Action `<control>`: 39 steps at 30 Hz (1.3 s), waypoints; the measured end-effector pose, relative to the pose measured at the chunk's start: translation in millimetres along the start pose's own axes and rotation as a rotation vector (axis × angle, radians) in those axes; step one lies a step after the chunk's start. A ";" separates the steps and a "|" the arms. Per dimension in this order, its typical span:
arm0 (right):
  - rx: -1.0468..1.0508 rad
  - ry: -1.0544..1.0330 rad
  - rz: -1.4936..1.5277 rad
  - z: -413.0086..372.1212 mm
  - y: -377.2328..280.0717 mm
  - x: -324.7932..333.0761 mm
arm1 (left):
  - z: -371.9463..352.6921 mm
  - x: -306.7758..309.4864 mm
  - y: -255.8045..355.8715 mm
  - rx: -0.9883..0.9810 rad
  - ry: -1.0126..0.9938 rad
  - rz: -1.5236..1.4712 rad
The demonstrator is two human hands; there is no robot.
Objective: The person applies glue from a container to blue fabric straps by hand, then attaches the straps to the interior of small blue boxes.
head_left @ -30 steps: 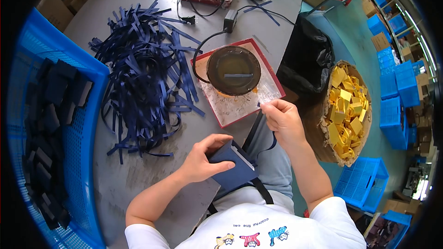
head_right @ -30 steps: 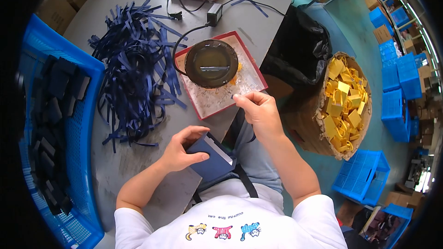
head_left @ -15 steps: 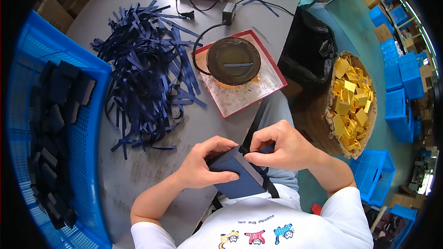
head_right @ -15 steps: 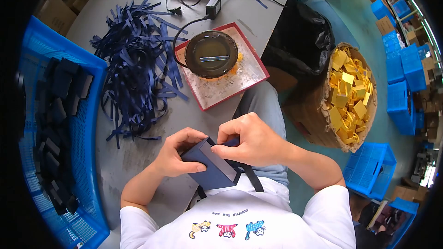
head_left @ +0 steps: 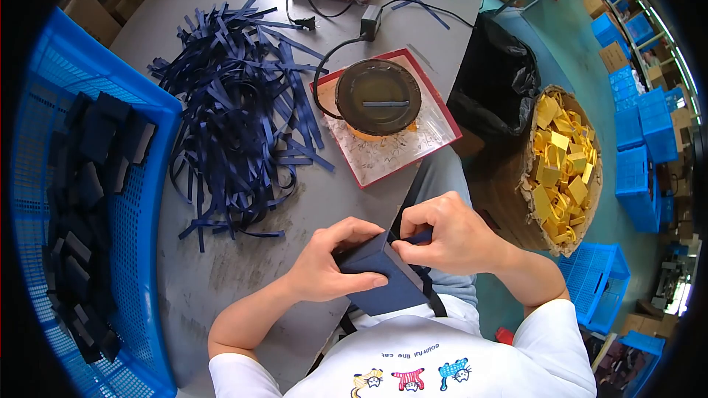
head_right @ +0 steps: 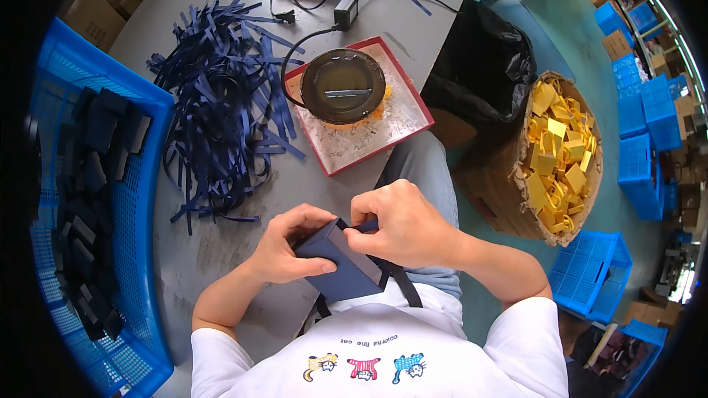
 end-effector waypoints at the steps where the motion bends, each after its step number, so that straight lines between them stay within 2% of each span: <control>1: 0.000 0.000 0.001 0.5 1.3 -1.4 | 0.2 -0.1 1.2 -0.004 0.006 0.020; 6: 0.149 0.080 -0.030 4.1 15.8 -5.3 | 2.6 2.5 -8.9 0.001 0.022 0.075; 7: 0.205 0.078 0.055 3.3 18.0 2.9 | 2.4 4.3 -11.5 -0.006 0.037 -0.012; 8: 0.324 0.260 -0.009 -0.7 17.8 11.6 | 1.7 5.9 -13.1 -0.013 0.056 -0.101; 9: 0.315 0.460 -0.001 -8.2 19.4 18.1 | 2.6 6.9 -11.7 -0.003 0.089 -0.113; 10: 0.261 0.565 -0.090 -20.4 25.4 23.7 | 2.8 6.7 -15.0 -0.005 0.100 -0.115; 11: 0.157 0.604 -0.029 -31.4 26.2 19.4 | 3.0 7.8 -21.0 -0.001 0.135 -0.098; 12: 0.160 0.550 0.091 -36.8 18.7 12.6 | 4.1 9.1 -24.3 0.000 0.167 -0.078; 14: 0.038 0.241 -0.085 -41.3 7.8 -3.6 | 5.1 7.7 -25.1 0.005 0.182 -0.085; 17: 0.058 0.122 -0.192 -38.5 26.1 -26.2 | 4.5 6.8 -28.8 0.046 0.198 -0.105; 19: 0.138 0.110 -0.292 -36.3 35.9 -23.6 | 6.2 10.8 -24.6 -0.171 0.206 0.028; 20: 0.216 0.098 -0.391 -37.2 38.1 -22.5 | 4.9 18.2 -14.2 -0.263 0.228 0.208; 22: 0.242 0.057 -0.435 -36.8 38.2 -22.5 | 4.0 25.4 -3.8 -0.372 0.201 0.221; 23: 0.335 0.010 -0.476 -35.6 33.3 -24.2 | 4.3 26.9 -2.5 -0.368 0.072 0.237; 26: 0.573 -0.133 -0.491 -31.5 17.0 -33.6 | 9.9 10.2 -15.0 -0.223 -0.168 -0.001; 27: 0.654 -0.180 -0.488 -29.0 11.8 -38.8 | 9.6 3.7 -17.1 -0.092 -0.287 -0.169; 28: 0.705 -0.178 -0.435 -26.2 4.2 -40.6 | 9.2 3.6 -28.0 -0.004 -0.444 -0.168; 29: 0.721 -0.161 -0.410 -21.9 -1.8 -40.5 | 5.4 -3.1 -40.4 0.095 -0.550 -0.424; 31: 0.716 -0.153 -0.331 -12.8 -10.7 -33.6 | -7.7 -2.0 -78.1 0.357 -0.781 -0.424; 33: 0.710 -0.250 -0.062 3.7 -12.2 -23.6 | -15.5 -5.4 -83.6 0.275 -0.686 -0.385; 34: 0.747 -0.228 0.184 16.1 -7.4 -16.6 | -12.2 -7.1 -94.4 0.234 -0.745 -0.427; 35: 0.565 -0.071 0.242 25.5 4.4 -13.9 | -10.4 -4.4 -89.0 0.220 -0.673 -0.427; 36: 0.368 0.122 0.007 35.3 0.3 -12.5 | -6.8 -0.9 -74.8 0.201 -0.597 -0.425; 37: 0.474 0.339 -0.396 50.2 4.0 -17.7 | -1.1 -0.2 -55.6 0.136 -0.672 -0.438; 39: 0.344 0.450 -0.696 74.4 1.7 -37.4 | 0.5 -3.2 -43.3 0.136 -0.643 -0.360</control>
Point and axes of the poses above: each hand's wrist, its own z-axis towards the middle knuckle, its own x-axis out of the back of the hand, y = z × x, the point moved 3 cm from there along z, towards the middle knuckle, and after that the axes turned 11 degrees about -y, right-handed, at the moved point
